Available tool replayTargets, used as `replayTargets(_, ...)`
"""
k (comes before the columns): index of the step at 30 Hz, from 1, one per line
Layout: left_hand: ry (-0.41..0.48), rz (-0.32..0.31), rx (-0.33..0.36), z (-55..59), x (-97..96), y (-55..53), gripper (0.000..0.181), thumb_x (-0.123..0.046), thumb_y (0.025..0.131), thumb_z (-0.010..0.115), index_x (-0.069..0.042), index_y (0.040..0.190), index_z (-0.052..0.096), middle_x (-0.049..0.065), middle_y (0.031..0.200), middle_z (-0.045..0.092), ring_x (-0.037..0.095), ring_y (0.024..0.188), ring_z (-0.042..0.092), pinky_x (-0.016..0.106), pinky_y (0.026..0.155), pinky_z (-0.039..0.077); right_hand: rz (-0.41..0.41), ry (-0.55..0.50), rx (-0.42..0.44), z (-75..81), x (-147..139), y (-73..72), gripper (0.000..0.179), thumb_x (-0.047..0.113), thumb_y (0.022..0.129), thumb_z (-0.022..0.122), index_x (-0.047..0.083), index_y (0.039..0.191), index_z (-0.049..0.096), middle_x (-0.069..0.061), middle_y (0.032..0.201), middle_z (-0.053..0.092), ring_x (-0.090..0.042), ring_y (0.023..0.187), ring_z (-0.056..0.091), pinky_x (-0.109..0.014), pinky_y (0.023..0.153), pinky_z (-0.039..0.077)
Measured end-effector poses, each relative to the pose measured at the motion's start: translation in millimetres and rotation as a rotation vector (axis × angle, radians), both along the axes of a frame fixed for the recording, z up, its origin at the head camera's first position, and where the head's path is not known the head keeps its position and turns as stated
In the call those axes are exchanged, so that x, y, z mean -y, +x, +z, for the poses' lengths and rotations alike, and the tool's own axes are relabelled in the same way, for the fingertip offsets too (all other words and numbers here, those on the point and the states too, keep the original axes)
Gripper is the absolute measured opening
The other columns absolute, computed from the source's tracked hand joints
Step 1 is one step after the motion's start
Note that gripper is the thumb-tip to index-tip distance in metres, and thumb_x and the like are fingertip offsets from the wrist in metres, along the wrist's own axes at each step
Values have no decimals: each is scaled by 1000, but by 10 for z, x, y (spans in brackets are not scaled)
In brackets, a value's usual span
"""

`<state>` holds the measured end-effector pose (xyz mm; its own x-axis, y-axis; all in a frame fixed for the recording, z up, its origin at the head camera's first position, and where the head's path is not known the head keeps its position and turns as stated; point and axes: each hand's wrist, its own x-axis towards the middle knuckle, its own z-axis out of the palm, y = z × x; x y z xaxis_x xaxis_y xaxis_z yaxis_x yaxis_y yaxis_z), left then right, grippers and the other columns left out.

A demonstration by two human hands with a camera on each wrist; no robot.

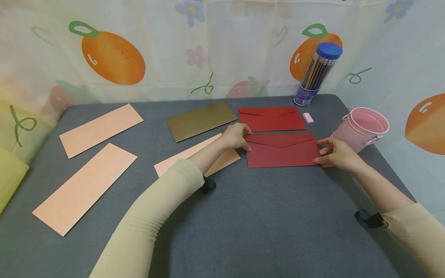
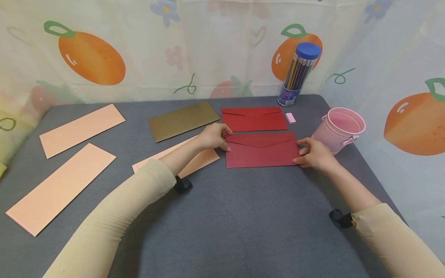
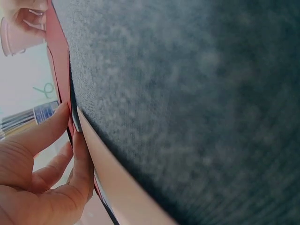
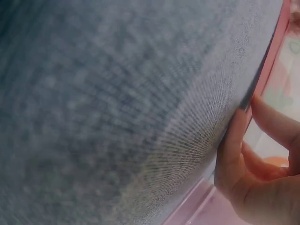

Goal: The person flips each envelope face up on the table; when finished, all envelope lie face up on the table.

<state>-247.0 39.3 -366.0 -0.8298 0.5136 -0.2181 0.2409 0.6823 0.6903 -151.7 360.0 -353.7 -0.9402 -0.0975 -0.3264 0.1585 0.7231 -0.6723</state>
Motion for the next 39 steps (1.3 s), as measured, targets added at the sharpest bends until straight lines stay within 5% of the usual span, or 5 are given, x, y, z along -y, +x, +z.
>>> replayTargets(8,-17,-3,-21,-18,-12,3,59,-14,77,85,-5,130,60,13,140,59,28,134,53,38,108,49,-4,25,4,-9,-2,-3,73,11,88,74,-13,144,34,-19,104,58,0,73,60,-27,69,62)
replayTargets(39,-46,-42,-37,40,15,32,54,-13,81,82,-4,130,60,15,137,59,27,130,53,38,107,48,4,98,-19,61,79,2,64,7,84,75,-13,137,43,-13,95,59,0,68,59,-23,65,61)
